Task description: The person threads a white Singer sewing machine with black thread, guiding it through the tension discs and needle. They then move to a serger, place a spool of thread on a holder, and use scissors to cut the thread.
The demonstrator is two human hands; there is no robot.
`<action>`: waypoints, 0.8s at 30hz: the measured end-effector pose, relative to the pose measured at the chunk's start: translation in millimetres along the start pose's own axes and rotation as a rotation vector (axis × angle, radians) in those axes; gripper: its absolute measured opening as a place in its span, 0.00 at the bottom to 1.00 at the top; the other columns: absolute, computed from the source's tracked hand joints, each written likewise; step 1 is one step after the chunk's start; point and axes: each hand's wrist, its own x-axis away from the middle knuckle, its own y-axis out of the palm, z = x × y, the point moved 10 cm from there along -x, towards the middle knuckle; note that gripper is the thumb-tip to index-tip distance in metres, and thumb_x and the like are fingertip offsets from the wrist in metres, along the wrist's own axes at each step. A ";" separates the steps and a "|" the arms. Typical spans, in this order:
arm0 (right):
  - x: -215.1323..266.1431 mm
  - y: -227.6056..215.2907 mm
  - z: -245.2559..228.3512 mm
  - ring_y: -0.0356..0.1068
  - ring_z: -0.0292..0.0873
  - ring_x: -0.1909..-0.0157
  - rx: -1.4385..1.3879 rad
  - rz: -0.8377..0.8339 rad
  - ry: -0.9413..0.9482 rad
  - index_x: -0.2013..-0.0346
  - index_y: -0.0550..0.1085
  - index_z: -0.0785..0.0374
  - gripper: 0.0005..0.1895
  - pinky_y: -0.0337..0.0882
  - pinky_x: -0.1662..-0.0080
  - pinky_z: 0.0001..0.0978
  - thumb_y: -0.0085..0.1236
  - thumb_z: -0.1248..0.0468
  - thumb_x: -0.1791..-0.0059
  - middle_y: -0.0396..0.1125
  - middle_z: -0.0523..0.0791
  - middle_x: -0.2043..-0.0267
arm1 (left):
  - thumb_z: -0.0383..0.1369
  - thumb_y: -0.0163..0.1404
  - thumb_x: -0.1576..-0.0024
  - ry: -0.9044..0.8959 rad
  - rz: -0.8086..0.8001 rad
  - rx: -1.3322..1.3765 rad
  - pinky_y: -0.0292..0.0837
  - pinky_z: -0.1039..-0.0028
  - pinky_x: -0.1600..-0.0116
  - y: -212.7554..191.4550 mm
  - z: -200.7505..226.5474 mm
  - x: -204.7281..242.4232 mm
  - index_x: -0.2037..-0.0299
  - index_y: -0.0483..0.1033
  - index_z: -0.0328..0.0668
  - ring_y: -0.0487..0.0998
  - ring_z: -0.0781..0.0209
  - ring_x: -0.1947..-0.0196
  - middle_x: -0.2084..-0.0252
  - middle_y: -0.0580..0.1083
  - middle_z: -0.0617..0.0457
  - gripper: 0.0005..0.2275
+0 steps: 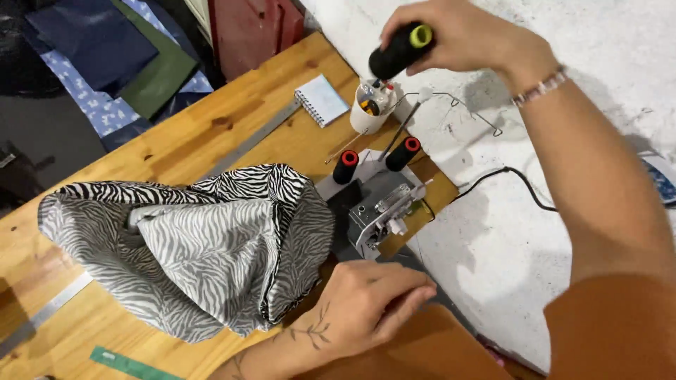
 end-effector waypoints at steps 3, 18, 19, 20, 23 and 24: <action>-32.3 48.6 24.8 0.69 0.46 0.44 -0.030 -0.301 0.024 0.51 0.76 0.52 0.27 0.64 0.42 0.43 0.68 0.74 0.63 0.73 0.42 0.46 | 0.30 0.46 0.35 0.002 0.050 -0.049 0.70 0.67 0.68 1.6 -2.8 -15.2 0.59 0.75 0.36 0.76 0.52 0.75 0.70 0.75 0.50 0.06; -32.1 195.5 11.1 0.58 0.38 0.63 -0.018 -1.217 -0.060 0.45 0.78 0.48 0.32 0.59 0.66 0.27 0.64 0.78 0.60 0.73 0.39 0.45 | 0.30 0.45 0.35 -0.139 0.423 -0.215 0.74 0.68 0.65 63.1 -16.7 -58.0 0.57 0.74 0.38 0.80 0.52 0.70 0.62 0.79 0.51 0.06; -31.3 209.7 14.6 0.70 0.39 0.44 -0.040 -1.225 -0.184 0.46 0.78 0.47 0.32 0.67 0.54 0.30 0.68 0.76 0.62 0.71 0.37 0.36 | 0.31 0.46 0.35 -0.164 0.429 -0.221 0.74 0.68 0.65 66.2 -16.0 -56.5 0.55 0.75 0.39 0.80 0.52 0.70 0.62 0.79 0.52 0.06; -27.9 213.6 12.2 0.70 0.39 0.44 -0.039 -1.231 -0.196 0.46 0.78 0.47 0.32 0.67 0.54 0.30 0.68 0.76 0.62 0.71 0.37 0.36 | 0.31 0.46 0.35 -0.172 0.437 -0.228 0.74 0.68 0.65 67.8 -14.2 -56.0 0.55 0.75 0.39 0.80 0.52 0.70 0.62 0.79 0.52 0.06; -29.9 225.3 22.8 0.63 0.40 0.69 0.023 -1.259 -0.116 0.47 0.79 0.45 0.32 0.68 0.47 0.35 0.68 0.75 0.62 0.72 0.36 0.42 | 0.30 0.45 0.35 -0.150 0.490 -0.308 0.75 0.65 0.65 62.2 -7.2 -56.2 0.58 0.73 0.35 0.81 0.50 0.70 0.64 0.78 0.49 0.06; -28.2 233.5 22.3 0.66 0.42 0.56 0.027 -1.306 -0.186 0.45 0.77 0.45 0.32 0.69 0.48 0.36 0.69 0.73 0.62 0.70 0.37 0.38 | 0.29 0.47 0.36 -0.167 0.519 -0.338 0.75 0.67 0.64 58.2 -7.2 -55.4 0.59 0.75 0.35 0.81 0.52 0.70 0.64 0.79 0.50 0.05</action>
